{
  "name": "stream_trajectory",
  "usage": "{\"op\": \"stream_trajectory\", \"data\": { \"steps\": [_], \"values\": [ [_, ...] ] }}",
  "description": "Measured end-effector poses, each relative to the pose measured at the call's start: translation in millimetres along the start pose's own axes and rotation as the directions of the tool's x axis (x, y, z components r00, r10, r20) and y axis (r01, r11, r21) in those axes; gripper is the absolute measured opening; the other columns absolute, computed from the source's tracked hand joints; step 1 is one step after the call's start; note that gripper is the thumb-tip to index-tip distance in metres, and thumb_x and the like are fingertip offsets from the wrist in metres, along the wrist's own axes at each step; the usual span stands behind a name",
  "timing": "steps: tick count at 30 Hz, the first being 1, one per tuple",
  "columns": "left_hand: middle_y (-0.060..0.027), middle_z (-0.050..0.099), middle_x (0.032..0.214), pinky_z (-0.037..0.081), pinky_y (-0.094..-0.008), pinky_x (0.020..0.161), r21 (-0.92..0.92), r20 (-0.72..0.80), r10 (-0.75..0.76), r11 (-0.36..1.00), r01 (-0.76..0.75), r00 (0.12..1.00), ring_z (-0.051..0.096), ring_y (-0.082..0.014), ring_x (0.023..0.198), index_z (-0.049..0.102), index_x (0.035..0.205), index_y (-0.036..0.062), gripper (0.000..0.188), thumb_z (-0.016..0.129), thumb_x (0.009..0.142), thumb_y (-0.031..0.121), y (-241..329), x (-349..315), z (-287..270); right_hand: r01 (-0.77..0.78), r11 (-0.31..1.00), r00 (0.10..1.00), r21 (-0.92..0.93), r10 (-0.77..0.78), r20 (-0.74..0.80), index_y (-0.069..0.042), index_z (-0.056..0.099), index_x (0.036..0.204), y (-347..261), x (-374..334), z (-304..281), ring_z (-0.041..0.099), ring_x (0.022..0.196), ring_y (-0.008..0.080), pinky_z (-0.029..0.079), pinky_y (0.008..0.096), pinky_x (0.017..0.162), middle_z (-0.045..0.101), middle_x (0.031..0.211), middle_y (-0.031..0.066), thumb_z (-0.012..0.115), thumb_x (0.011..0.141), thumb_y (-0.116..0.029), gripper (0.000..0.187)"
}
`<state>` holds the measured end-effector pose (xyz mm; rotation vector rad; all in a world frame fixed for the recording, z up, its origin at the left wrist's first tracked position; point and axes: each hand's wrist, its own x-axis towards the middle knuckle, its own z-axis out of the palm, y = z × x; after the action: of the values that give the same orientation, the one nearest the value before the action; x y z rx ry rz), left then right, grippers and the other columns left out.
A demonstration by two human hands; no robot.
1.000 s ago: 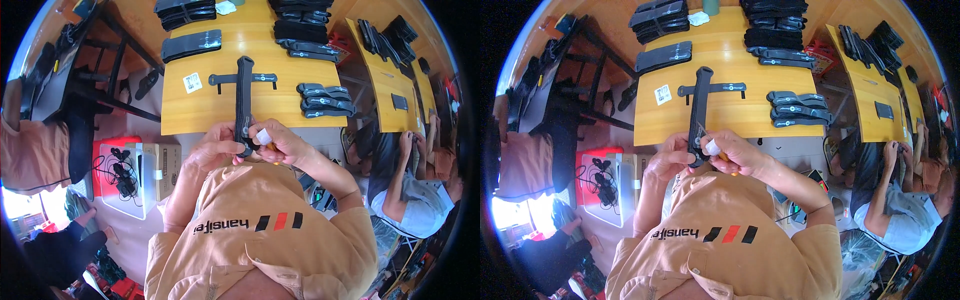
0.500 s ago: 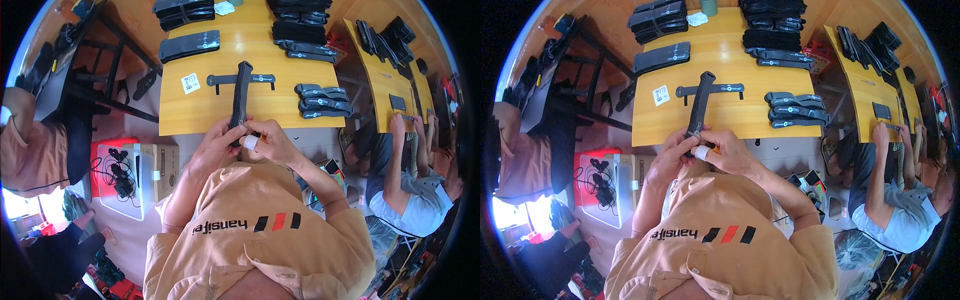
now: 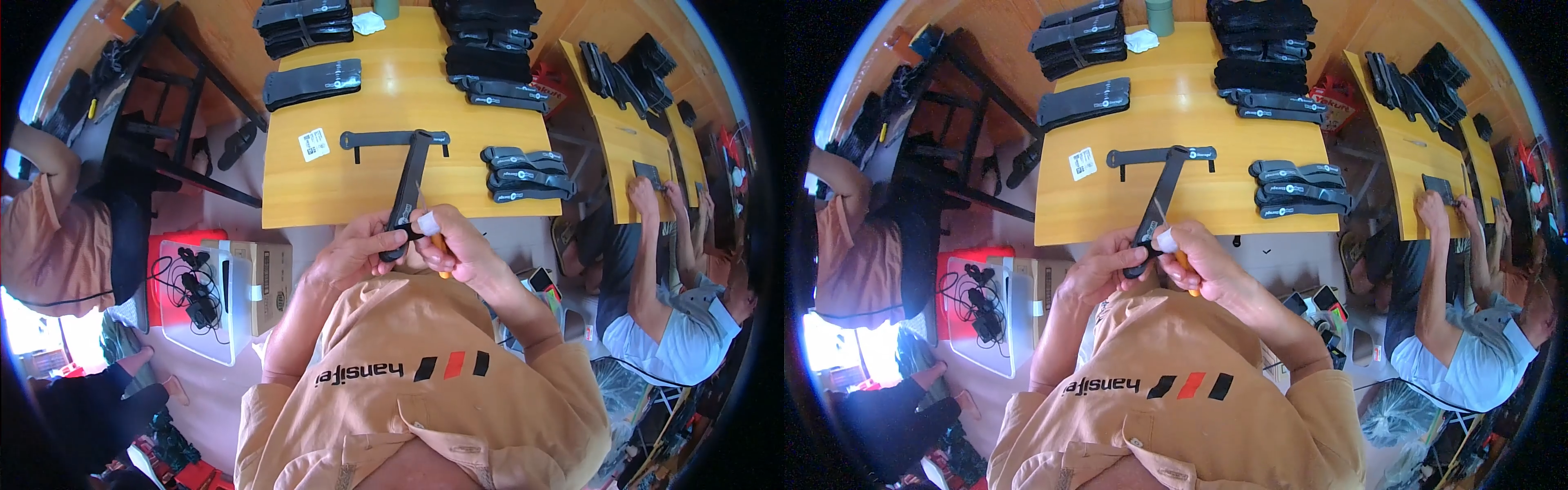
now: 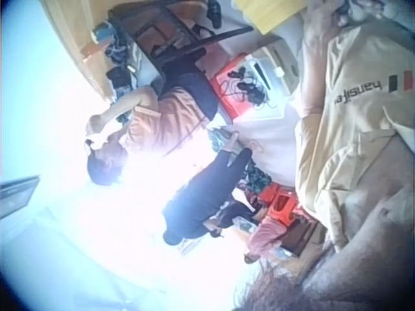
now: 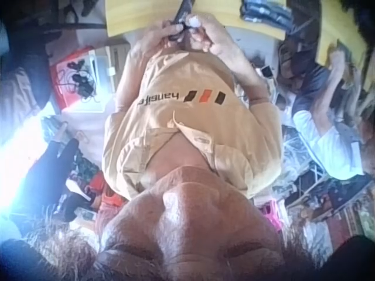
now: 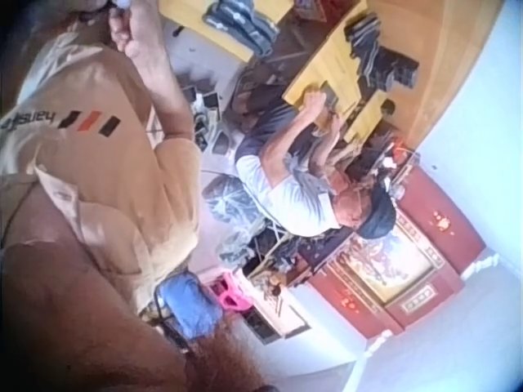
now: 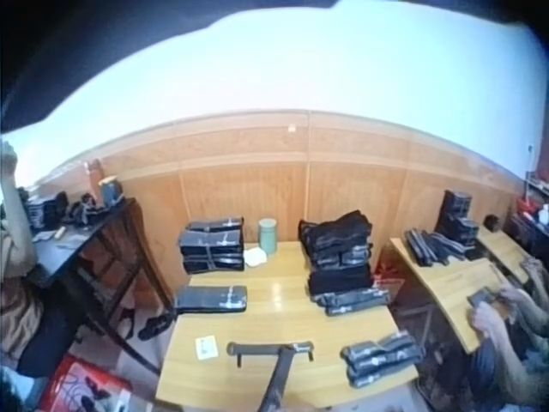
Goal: The recorder is assembling black hardware handles by attaching components, inserting fasteners, and applying labels.
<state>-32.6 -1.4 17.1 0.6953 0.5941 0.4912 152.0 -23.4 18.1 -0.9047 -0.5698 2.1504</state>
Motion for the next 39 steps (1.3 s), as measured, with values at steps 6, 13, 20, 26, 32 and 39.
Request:
{"op": "stream_trajectory", "data": {
  "steps": [6,13,20,26,32,39],
  "values": [
    [0.0015,0.05,0.065,0.033,-0.0138,0.043,0.041,0.164,-0.038,0.999,0.032,0.986,0.043,-0.0018,0.049,0.052,0.108,-0.0015,0.03,0.056,0.087,0.019,2.5,-14.2,-9.5,0.005,0.97,0.999,0.242,0.008,-0.052,-0.01,0.056,0.075,-25.8,-20.5,-11.7,0.025,0.029,0.0063,0.02,0.0198,0.027,0.039,0.043,-0.0015,0.052,0.085,-0.03,0.023],
    [0.0026,0.048,0.064,0.03,-0.0172,0.043,0.259,0.249,-0.132,0.964,0.066,0.959,0.041,-0.0025,0.051,0.057,0.102,-0.0041,0.039,0.061,0.081,0.029,5.1,-52.8,-28.8,0.691,0.705,0.719,0.162,-0.645,-0.26,-0.015,0.046,0.067,-92.7,-53.8,-21.2,0.027,0.033,0.0056,0.024,0.0205,0.03,0.033,0.046,-0.0058,0.043,0.092,-0.03,0.029],
    [-0.0004,0.051,0.064,0.035,-0.0192,0.049,0.253,0.149,-0.189,0.956,0.147,0.971,0.044,-0.0064,0.054,0.056,0.101,-0.0003,0.034,0.058,0.083,0.028,-27.9,-110.5,-105.7,0.814,0.461,0.452,0.353,-0.885,0.112,-0.009,0.035,0.065,-219.1,-116.6,-79.6,0.026,0.037,0.0073,0.024,0.0206,0.033,0.029,0.051,-0.0028,0.041,0.09,-0.017,0.027],
    [-0.0022,0.056,0.072,0.041,-0.0229,0.062,0.08,-0.457,0.211,0.977,-0.196,0.864,0.051,-0.0108,0.06,0.056,0.103,-0.0015,0.032,0.055,0.086,0.026,-11.1,-76.6,-100.5,0.708,0.493,0.473,-0.506,-0.863,-0.178,-0.01,0.053,0.077,-169.3,-78.5,-24.7,0.029,0.033,0.006,0.019,0.0184,0.029,0.04,0.046,0.0002,0.05,0.086,-0.023,0.016],
    [-0.0002,0.059,0.078,0.044,-0.0256,0.058,0.222,-0.488,0.284,0.955,-0.198,0.825,0.053,-0.0103,0.064,0.057,0.102,0.0,0.027,0.057,0.085,0.021,0.7,-19.0,-121.6,0.132,-0.238,0.401,-0.962,-0.875,0.271,0.003,0.057,0.074,-147.1,-55.6,-10.4,0.039,0.05,0.0044,0.03,0.0219,0.046,0.046,0.056,0.001,0.054,0.078,-0.004,0.009],
    [-0.0139,0.058,0.065,0.044,-0.0406,0.059,0.749,-0.659,0.663,0.541,0.382,0.354,0.059,-0.0299,0.065,0.056,0.088,0.0058,0.026,0.066,0.073,0.025,-21.0,3.3,-133.9,0.145,-0.05,0.364,-0.988,-0.926,0.1,0.005,0.06,0.081,-135.4,-53.3,-29.2,0.045,0.056,0.0059,0.036,0.0217,0.05,0.05,0.06,0.0021,0.057,0.078,-0.001,0.008]
  ]
}}
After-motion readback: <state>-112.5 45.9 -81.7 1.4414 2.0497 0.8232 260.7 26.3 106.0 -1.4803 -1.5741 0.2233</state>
